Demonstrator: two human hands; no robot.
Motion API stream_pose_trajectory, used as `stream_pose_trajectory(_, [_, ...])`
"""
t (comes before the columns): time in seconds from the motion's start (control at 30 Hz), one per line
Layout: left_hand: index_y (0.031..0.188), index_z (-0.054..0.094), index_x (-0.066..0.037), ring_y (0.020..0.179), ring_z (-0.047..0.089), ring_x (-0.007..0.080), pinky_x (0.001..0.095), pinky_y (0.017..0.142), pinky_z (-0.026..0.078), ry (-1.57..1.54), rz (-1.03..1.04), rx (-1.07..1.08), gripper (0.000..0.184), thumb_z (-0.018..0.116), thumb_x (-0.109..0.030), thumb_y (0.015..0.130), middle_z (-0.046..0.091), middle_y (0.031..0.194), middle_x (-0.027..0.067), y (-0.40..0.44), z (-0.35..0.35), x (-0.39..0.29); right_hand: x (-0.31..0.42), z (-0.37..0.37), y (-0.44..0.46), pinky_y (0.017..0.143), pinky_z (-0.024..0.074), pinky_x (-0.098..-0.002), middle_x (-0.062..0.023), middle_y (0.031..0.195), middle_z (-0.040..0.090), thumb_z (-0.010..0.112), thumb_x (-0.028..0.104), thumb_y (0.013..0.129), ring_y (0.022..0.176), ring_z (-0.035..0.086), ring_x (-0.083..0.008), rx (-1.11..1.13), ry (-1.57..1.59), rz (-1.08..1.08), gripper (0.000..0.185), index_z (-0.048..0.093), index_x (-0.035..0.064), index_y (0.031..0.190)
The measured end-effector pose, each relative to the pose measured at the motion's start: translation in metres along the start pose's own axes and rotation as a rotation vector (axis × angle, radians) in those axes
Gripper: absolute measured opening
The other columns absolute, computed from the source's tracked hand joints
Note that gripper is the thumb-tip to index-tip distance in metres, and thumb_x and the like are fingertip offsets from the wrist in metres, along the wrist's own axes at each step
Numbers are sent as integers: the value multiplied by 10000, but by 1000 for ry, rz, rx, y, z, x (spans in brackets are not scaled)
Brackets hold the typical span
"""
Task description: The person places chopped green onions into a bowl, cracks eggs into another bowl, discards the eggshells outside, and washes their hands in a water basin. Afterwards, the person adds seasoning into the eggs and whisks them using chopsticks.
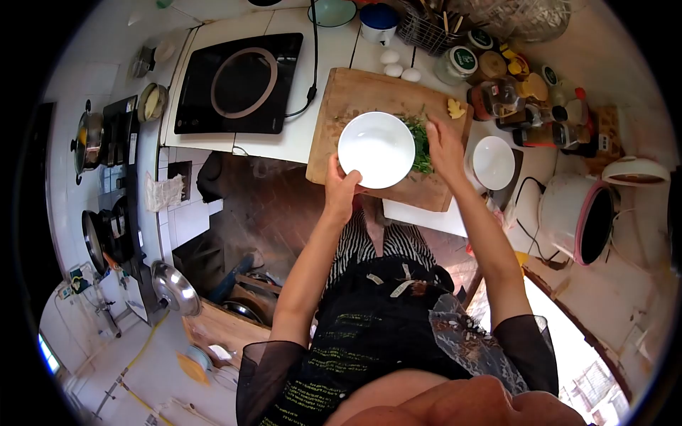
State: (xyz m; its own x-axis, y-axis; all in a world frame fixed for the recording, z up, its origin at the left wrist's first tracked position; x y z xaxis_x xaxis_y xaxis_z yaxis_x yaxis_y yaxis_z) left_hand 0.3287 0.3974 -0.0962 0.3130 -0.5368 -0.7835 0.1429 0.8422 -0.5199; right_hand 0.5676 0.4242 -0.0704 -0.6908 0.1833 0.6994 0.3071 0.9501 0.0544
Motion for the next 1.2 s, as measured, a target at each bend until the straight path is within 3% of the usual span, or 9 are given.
stream_pose_trajectory(0.07, [1205,338,-28,900,603,213,330,670,573,-16,9,-36,504,484,4,724,517,1071,132,-7,-3,-4,-15,11,42,956,357,-449,-158,1092,592,422,284,926,1064,525,-306,-36,-345,-310,345,565,68,1153])
stream_pose_trajectory(0.17, [1199,342,-19,885,609,223,339,656,582,-43,8,-108,500,488,2,721,522,1064,138,-14,-8,1,-31,34,81,1017,269,-519,-116,1131,581,422,263,922,1100,509,-266,-45,-541,-456,332,545,86,1175])
stream_pose_trajectory(0.27, [1196,347,-12,873,616,235,343,647,586,-54,-7,-157,497,491,1,720,523,1066,145,-24,-15,6,-50,59,102,1030,204,-578,-84,1148,573,423,265,921,1107,503,-252,183,-570,-314,330,530,102,1187])
stream_pose_trajectory(0.5, [1196,347,-5,869,620,248,343,631,588,-42,20,-256,502,499,-4,718,520,1071,152,-35,-24,14,-47,59,97,1026,212,-569,-69,1080,592,438,257,910,1085,510,-244,156,-499,-301,290,561,113,1130])
stream_pose_trajectory(0.8, [1188,337,0,876,625,240,321,626,579,-49,74,-258,488,484,-4,722,511,1079,151,-39,-34,5,-34,56,54,1045,275,-463,-103,1078,585,496,240,878,1123,484,-279,217,-421,-385,288,569,92,1113])
stream_pose_trajectory(0.9, [1190,338,-9,881,623,238,320,633,575,-28,67,-267,492,485,-4,720,510,1087,146,-43,-37,5,-25,43,22,1058,272,-459,-136,1198,538,521,255,875,1215,422,-316,184,-329,-520,358,538,71,1181])
stream_pose_trajectory(0.97, [1192,340,-19,912,615,243,335,659,577,-25,52,-270,498,482,0,715,505,1099,144,-46,-42,6,-12,37,-16,1073,230,-500,-167,1359,399,615,404,809,1307,296,-368,375,-15,-488,621,438,69,1301])
stream_pose_trajectory(1.17, [1197,337,-22,974,591,277,382,720,582,-53,31,-311,507,468,9,709,475,1148,155,-57,-46,8,-6,50,-67,1080,132,-562,-207,1441,249,704,654,565,1349,166,-414,236,-226,-497,1094,288,71,1391])
stream_pose_trajectory(1.2, [1197,337,-22,974,591,277,382,720,582,-50,28,-317,507,468,9,709,475,1148,155,-59,-48,8,-1,55,-63,1079,108,-572,-185,1425,291,708,612,594,1347,183,-400,206,-81,-481,992,339,135,1381])
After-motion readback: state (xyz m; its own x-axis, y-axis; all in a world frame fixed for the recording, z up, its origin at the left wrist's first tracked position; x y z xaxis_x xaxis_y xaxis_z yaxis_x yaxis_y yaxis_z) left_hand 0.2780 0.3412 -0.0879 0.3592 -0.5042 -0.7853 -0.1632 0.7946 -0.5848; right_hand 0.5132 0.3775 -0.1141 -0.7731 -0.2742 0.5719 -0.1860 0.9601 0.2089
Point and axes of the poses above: each hand's wrist, its own y-axis towards the middle knuckle, its own z-axis out of the palm, x = y × z, the point moved 7 cm from there along y, towards the middle knuckle
